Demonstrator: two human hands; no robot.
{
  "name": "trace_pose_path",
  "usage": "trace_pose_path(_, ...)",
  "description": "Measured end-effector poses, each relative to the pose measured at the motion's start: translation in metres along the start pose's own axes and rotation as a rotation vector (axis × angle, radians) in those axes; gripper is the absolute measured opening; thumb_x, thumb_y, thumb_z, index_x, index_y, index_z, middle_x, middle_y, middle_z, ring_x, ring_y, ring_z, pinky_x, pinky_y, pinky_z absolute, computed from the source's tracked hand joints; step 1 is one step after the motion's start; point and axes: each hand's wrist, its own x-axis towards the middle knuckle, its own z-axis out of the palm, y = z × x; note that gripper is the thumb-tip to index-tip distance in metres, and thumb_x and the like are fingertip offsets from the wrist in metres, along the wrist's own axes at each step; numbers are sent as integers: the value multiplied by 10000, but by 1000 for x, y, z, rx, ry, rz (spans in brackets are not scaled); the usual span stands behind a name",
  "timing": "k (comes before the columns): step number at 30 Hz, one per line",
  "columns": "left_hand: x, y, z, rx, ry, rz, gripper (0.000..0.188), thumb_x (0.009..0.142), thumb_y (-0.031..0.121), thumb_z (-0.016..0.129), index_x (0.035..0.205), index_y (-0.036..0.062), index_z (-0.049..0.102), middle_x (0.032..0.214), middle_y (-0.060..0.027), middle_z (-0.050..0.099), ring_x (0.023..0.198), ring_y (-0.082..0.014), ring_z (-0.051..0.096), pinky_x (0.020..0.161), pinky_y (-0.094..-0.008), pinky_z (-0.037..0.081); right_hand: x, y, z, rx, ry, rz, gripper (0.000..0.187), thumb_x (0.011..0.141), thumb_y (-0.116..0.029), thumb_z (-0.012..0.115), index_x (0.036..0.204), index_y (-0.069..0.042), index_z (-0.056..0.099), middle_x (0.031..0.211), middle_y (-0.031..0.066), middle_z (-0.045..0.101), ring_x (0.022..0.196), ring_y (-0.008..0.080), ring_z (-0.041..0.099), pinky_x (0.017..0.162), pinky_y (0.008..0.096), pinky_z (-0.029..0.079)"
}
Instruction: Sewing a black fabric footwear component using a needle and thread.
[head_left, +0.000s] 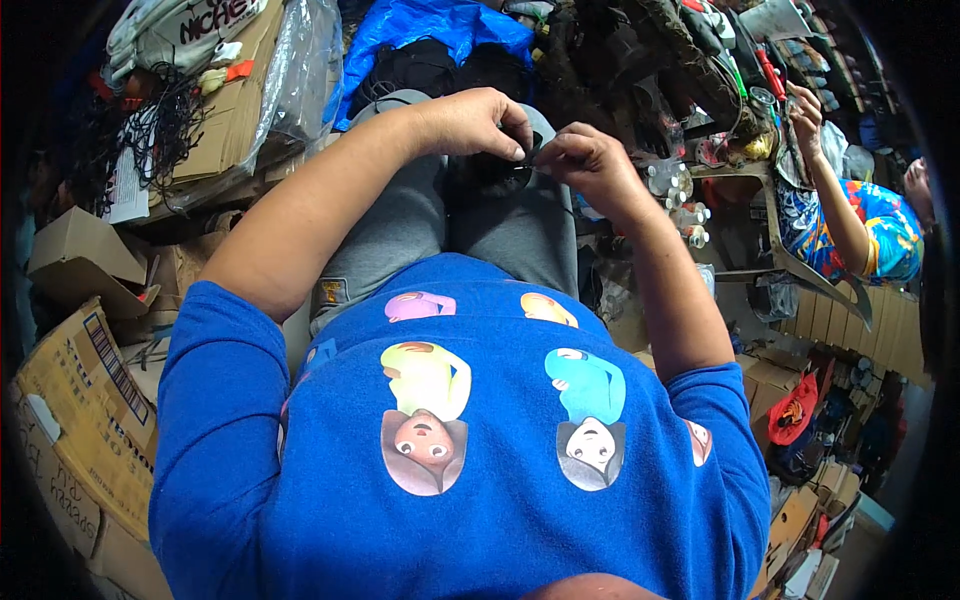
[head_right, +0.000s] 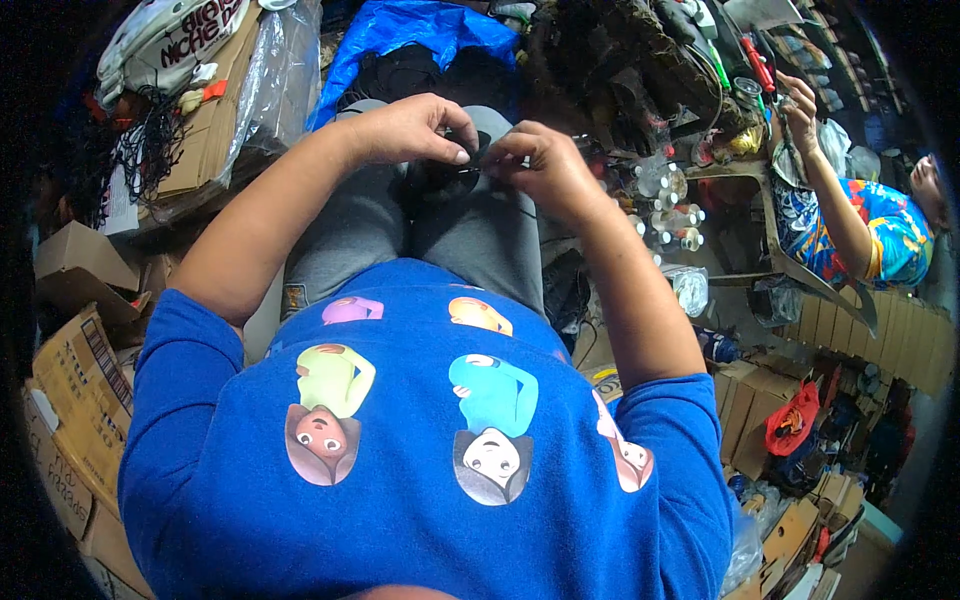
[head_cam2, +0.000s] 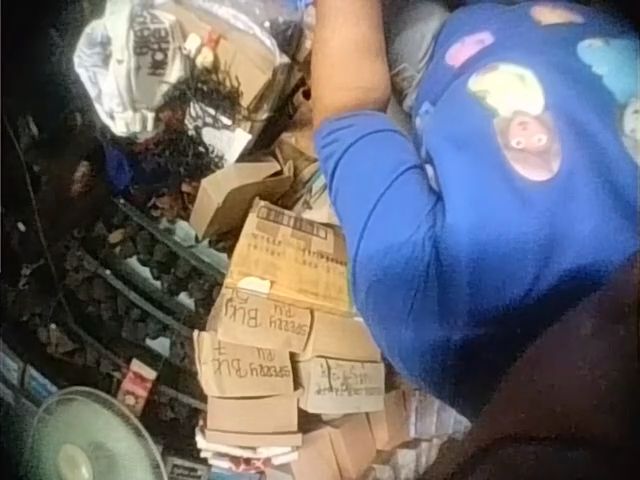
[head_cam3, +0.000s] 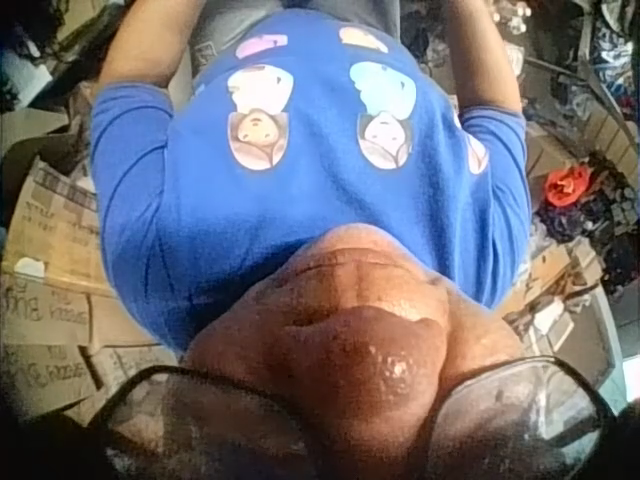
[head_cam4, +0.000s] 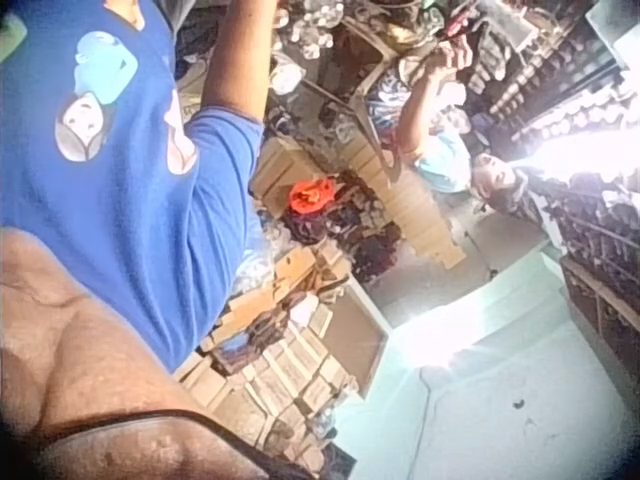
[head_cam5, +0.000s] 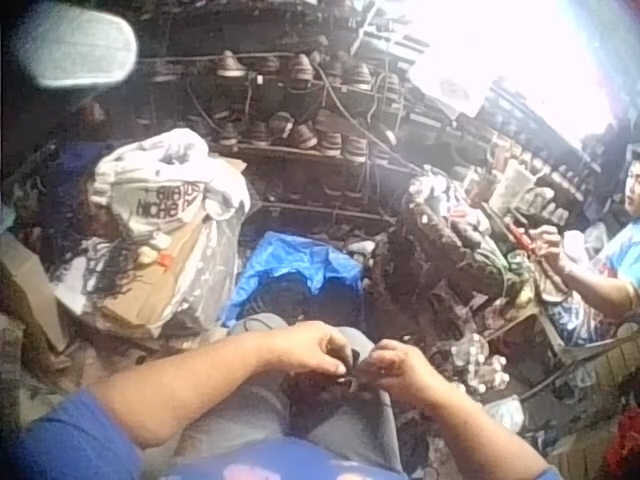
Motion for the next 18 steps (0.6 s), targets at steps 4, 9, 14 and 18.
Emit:
trace_pose_path(4,0,-3,1,-166,-54,-31,255,783,133,643,1006,11,655,971,-83,633,885,-151,577,833,-297,435,-13,16,13,52,111,-18,203,713,12,669,883,-94,702,764,32,576,704,122,568,639,243,456)
trace_pose_path(9,-2,-8,0,-211,-110,-35,349,786,113,615,1125,32,631,956,-88,629,892,-162,567,846,-297,423,-30,1,27,61,210,2,227,736,9,662,922,-113,707,763,35,570,693,122,568,642,248,459)
trace_pose_path(14,-3,3,-2,-13,-197,-53,389,788,120,566,1173,86,614,881,-83,564,928,-208,508,885,-312,373,-37,-21,26,-208,220,5,232,740,-1,638,929,-120,701,792,94,574,726,240,595,667,308,471)
trace_pose_path(18,2,1,2,8,-224,-49,379,807,112,540,1179,90,608,874,-80,547,934,-210,504,889,-306,370,-33,-36,19,-670,79,-110,264,741,-11,521,918,-117,686,786,116,540,781,300,554,708,394,416)
